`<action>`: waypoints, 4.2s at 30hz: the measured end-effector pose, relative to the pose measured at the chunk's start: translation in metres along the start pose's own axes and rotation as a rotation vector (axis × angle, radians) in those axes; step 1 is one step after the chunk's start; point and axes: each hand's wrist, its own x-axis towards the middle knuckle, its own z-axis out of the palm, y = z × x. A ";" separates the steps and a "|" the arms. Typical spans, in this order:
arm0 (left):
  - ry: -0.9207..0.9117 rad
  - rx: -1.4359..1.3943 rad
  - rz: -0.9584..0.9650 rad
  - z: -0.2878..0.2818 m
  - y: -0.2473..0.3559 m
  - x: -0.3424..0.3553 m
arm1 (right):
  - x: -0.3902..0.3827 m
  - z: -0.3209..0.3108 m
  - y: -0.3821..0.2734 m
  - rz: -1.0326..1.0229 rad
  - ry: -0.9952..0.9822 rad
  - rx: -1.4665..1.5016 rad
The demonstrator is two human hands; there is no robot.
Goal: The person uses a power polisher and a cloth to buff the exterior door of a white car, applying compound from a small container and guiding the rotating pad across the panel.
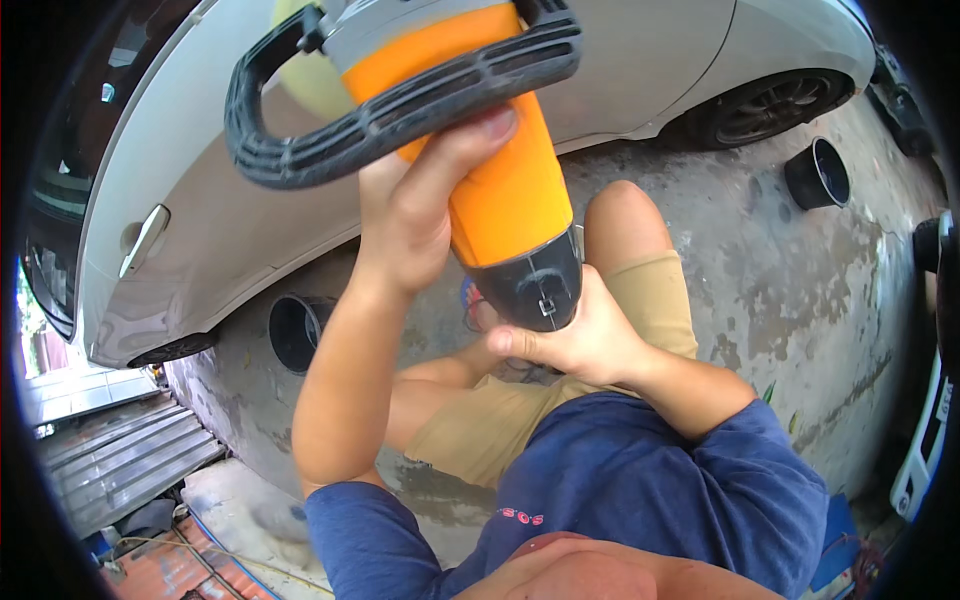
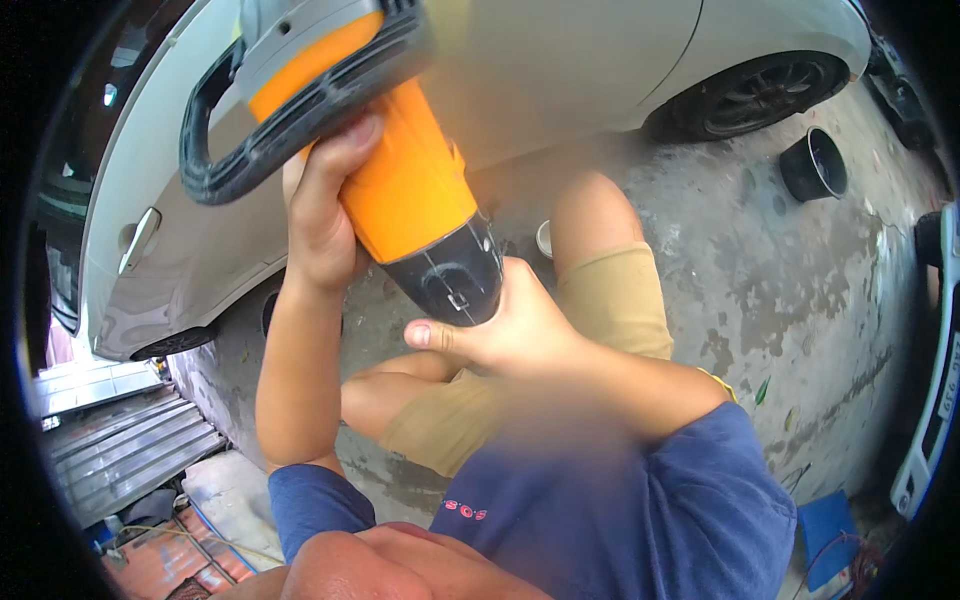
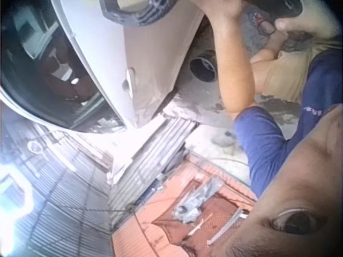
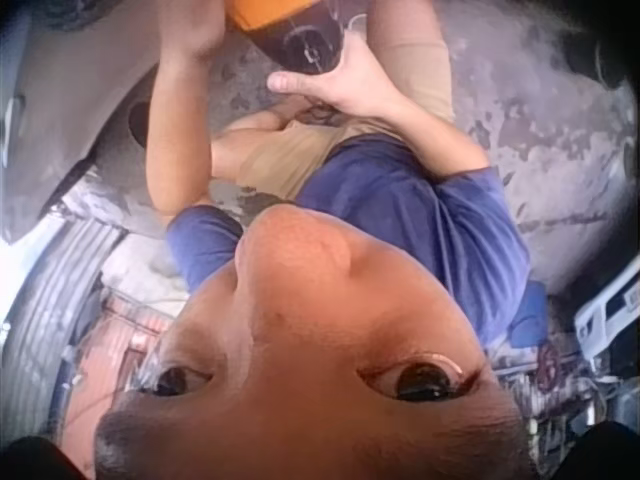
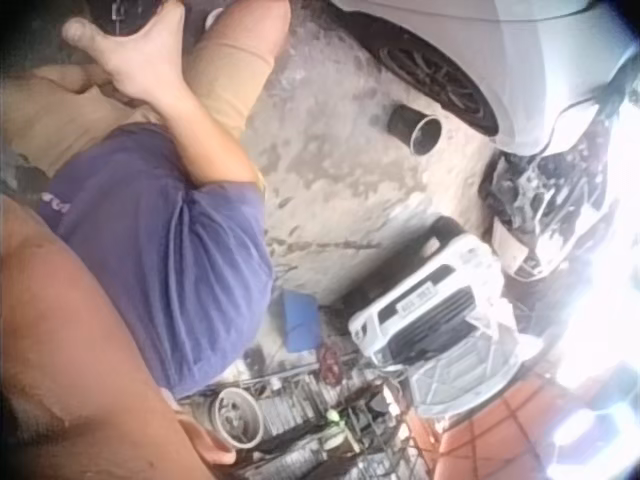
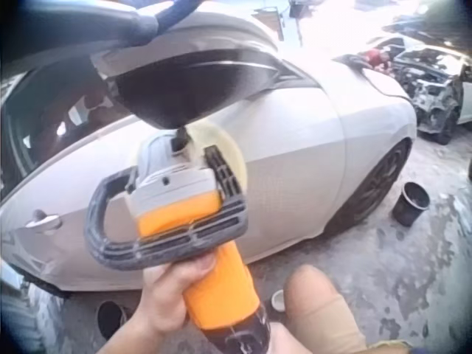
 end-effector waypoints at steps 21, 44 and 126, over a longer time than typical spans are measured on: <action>0.076 -0.232 0.076 0.096 -0.019 0.030 | -0.031 -0.088 -0.060 0.048 0.082 -0.150; 0.149 -0.299 0.095 0.092 -0.043 0.026 | -0.030 -0.109 -0.074 0.073 -0.058 -0.225; 0.596 -0.337 0.133 -0.085 -0.190 -0.220 | 0.209 -0.055 -0.166 -0.433 0.115 -0.904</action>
